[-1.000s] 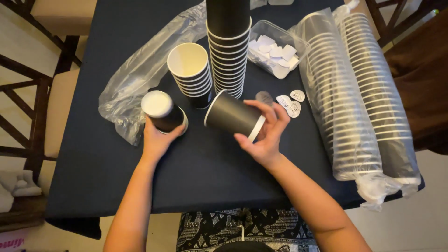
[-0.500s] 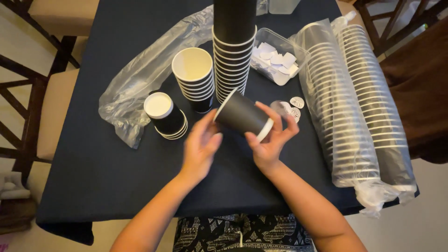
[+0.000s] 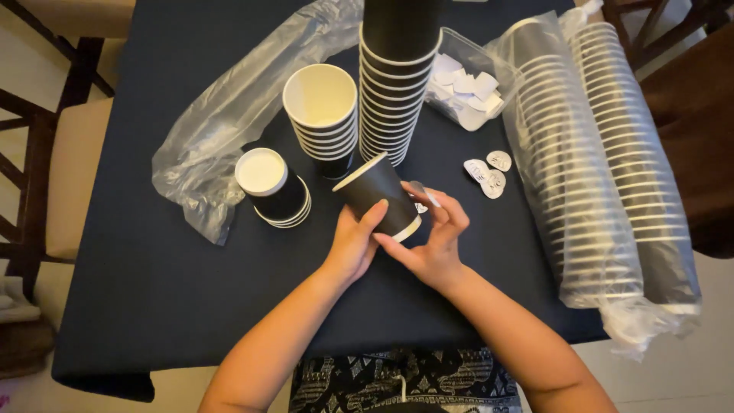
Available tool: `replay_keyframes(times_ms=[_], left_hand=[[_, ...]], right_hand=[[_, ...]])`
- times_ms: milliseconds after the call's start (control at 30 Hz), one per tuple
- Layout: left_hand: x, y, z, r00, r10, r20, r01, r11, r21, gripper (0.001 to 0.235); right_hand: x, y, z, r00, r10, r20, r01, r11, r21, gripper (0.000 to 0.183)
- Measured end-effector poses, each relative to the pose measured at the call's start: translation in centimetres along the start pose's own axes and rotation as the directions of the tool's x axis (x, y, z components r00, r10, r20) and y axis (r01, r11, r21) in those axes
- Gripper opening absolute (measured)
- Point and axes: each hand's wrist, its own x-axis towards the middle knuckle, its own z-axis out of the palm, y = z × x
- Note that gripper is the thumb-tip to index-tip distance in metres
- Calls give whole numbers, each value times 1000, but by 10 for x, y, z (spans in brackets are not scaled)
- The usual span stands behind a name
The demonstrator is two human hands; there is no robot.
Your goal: Peeling circular logo stickers and applying them to the sides of black and white striped paper cups.
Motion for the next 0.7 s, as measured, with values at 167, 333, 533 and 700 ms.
replay_keyframes(times_ms=[167,333,533,700], left_hand=[[-9,15,8,994,96,49,-104,973,207,70],[-4,12,0,966,170,194,-228,915,333,71],[-9,18,3,947,83,310,-205,900,385,77],[-6,20,-4,932,180,316,-343,725,597,64]], right_hand=[[1,1,-10,992,123,27,-124,991,43,79],[0,2,-12,975,213,58,-218,970,110,69],[-7,18,-10,923,384,23,-378,896,233,77],[-6,17,-7,862,502,74,-497,806,321,95]])
